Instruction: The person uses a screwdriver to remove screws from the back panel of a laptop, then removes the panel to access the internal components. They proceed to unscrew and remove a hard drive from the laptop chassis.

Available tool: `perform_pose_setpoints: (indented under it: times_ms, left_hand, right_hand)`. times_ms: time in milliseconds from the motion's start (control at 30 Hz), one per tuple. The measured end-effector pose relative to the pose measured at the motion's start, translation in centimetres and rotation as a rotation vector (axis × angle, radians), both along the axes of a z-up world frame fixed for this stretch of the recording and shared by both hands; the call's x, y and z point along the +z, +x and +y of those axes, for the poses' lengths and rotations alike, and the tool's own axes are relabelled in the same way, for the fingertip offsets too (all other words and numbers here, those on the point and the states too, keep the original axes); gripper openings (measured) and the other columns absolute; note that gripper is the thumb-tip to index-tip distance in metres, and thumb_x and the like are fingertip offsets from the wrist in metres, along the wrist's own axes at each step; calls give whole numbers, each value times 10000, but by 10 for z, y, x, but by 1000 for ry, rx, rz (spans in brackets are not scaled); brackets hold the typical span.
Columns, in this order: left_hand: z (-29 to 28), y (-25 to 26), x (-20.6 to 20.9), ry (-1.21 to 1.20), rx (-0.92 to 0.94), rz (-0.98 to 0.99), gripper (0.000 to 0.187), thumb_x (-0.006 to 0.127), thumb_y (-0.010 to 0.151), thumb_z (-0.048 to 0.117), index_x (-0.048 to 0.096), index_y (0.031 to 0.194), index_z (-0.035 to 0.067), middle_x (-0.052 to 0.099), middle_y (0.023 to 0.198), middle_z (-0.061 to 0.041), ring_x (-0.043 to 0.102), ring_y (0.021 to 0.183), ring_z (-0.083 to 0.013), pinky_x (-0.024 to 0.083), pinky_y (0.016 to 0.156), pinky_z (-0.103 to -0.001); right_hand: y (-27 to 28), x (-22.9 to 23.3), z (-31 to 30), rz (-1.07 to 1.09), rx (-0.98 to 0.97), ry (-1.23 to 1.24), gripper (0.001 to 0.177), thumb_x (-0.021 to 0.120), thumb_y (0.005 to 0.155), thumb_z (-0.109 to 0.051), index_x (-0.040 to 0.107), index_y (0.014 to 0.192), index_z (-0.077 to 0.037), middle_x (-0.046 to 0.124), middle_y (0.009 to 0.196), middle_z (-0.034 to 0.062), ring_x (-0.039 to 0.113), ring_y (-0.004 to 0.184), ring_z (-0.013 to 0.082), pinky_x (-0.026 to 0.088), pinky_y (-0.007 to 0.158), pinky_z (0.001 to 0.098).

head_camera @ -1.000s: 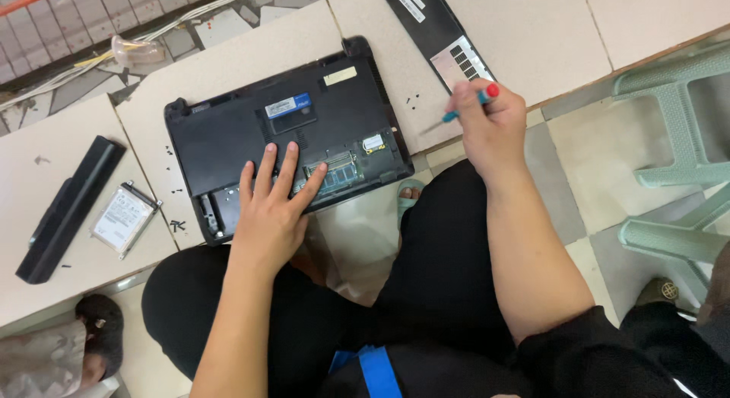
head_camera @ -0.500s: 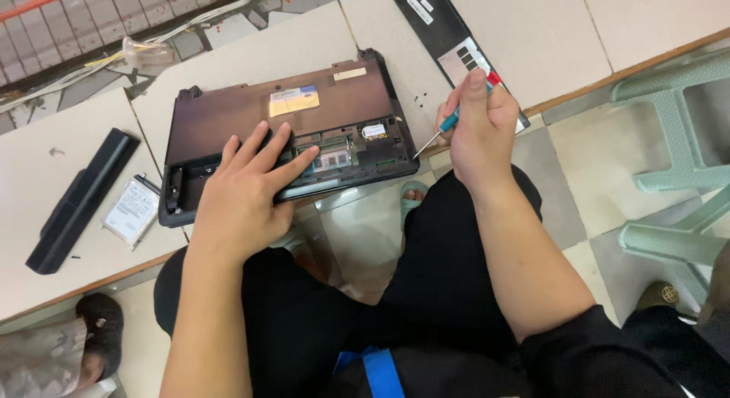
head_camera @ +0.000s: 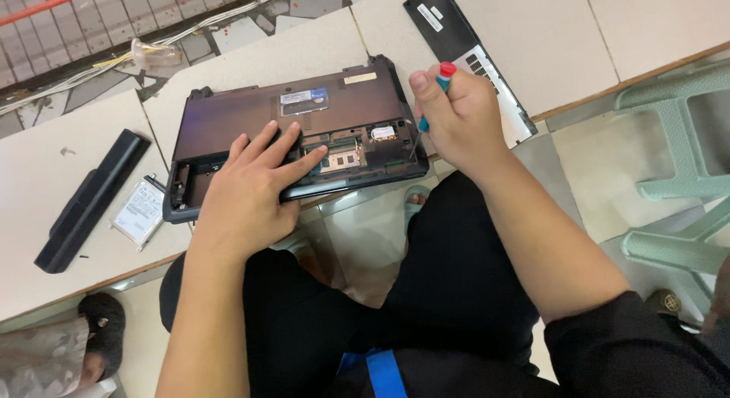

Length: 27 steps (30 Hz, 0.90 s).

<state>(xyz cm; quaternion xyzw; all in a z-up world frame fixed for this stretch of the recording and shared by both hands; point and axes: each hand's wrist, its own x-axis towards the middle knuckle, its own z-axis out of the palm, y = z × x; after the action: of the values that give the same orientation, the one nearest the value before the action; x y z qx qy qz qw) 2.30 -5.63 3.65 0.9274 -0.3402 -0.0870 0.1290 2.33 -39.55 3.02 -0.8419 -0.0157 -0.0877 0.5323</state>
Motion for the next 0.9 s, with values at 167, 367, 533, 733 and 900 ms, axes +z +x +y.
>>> perform_pose_setpoints:
  times_ms: [167,367,533,733,900]
  left_hand:
    - [2,0,-4,-19,-15,-24,926,720,761,102,676,1663,307,535,1805,-160,455,1654,-494,381,1268,-759]
    - [3,1,-5,-21,-20,-43,932,720,744,112,688,1654,312,555,1794,-160,477,1637,-498,407,1235,-752]
    - [3,2,-3,-19,-23,-38,926,721,744,119,688,1651,305,556,1791,-166,479,1633,-496,398,1248,-748]
    - [3,2,-4,-20,-23,-32,941,717,734,115,686,1655,305,548,1799,-165,475,1636,-492,400,1240,-744]
    - [2,3,-1,-17,-9,0,941,724,745,105,679,1661,315,541,1802,-156,453,1657,-482,376,1270,-755]
  right_hand:
    - [3,4,-3,-9,135,-56,581,512,1282,-403,620,780,-133,544,696,-54,520,677,111,426,705,303]
    - [10,32,-11,148,396,-144,426,446,1252,-434,658,1029,-139,632,914,-24,630,891,151,492,871,331]
    - [0,61,-5,142,357,-94,302,676,1190,-245,536,1438,-148,626,993,-15,699,913,161,476,817,304]
    - [-9,56,-6,-22,292,26,385,909,1082,-31,598,1294,-111,819,1077,90,785,961,166,597,906,269]
    - [-11,44,-9,-236,306,-128,125,945,1068,74,889,1122,-24,699,1260,127,707,1127,232,603,997,318]
